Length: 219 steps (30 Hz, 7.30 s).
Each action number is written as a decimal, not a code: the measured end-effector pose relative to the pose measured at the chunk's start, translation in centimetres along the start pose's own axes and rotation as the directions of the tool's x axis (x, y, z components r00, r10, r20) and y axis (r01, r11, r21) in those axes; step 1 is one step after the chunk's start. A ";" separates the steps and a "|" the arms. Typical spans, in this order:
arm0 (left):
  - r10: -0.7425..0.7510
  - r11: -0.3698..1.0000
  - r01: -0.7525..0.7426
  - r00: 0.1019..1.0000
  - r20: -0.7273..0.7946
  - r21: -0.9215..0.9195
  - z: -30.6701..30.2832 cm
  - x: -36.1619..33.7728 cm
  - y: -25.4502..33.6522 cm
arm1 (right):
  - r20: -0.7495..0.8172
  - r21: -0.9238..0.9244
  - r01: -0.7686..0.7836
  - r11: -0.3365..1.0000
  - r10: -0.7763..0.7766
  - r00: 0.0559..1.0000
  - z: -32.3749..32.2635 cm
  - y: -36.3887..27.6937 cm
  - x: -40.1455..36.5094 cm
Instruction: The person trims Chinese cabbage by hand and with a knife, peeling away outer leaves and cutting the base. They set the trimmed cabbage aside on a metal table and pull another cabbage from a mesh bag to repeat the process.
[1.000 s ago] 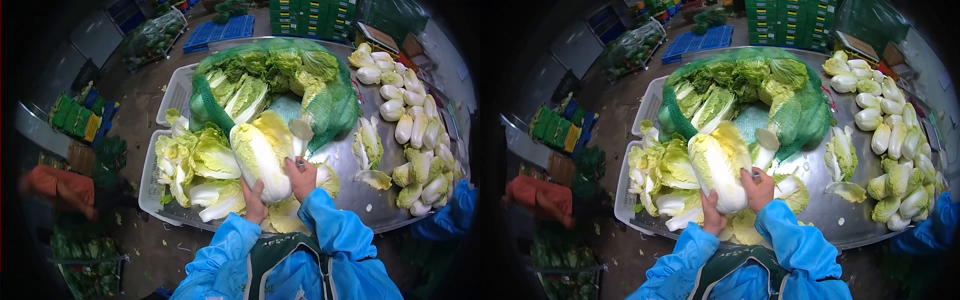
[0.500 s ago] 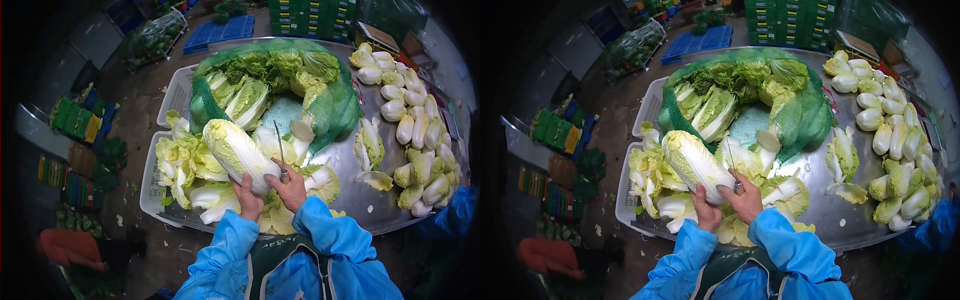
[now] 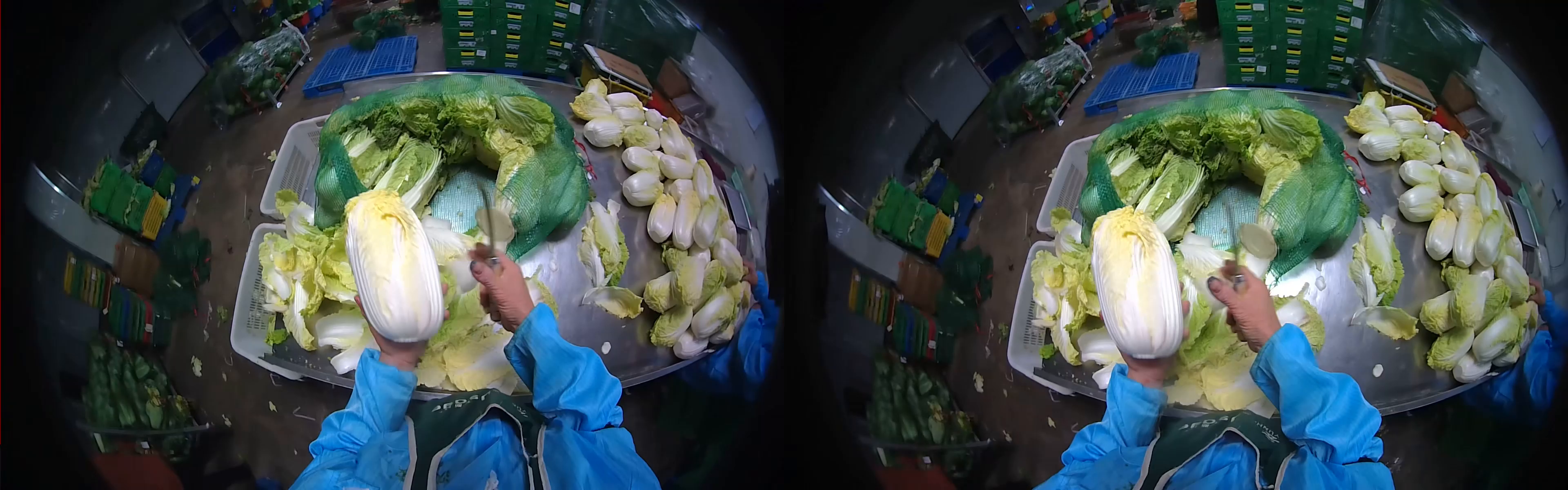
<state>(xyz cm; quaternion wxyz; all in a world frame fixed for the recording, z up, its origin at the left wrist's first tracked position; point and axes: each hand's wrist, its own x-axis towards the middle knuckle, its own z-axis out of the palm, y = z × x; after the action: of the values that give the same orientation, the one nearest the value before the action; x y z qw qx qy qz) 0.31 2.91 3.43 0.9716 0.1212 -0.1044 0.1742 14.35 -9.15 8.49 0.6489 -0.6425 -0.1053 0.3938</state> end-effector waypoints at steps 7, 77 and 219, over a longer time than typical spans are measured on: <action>0.082 0.841 0.152 0.912 -0.401 0.519 1.5 -1.2 0.7 | 0.158 0.018 -0.103 0.995 0.098 0.983 0.6 -1.4 -0.2; 0.166 0.985 -0.137 0.912 -0.375 0.104 -1.0 -0.6 -0.8 | -0.138 -0.533 0.336 0.776 -0.472 0.871 -6.6 2.6 1.3; 0.217 0.958 -0.071 0.812 -0.542 0.277 0.4 -0.4 -2.5 | -0.352 -0.040 0.129 0.991 -0.135 0.926 -7.4 3.2 1.3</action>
<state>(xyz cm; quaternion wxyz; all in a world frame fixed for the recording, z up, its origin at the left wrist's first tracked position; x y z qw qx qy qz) 0.78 0.34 3.24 0.9199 0.1738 0.2023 0.2874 18.74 -14.34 3.93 0.6770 -0.6995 -0.0333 0.2264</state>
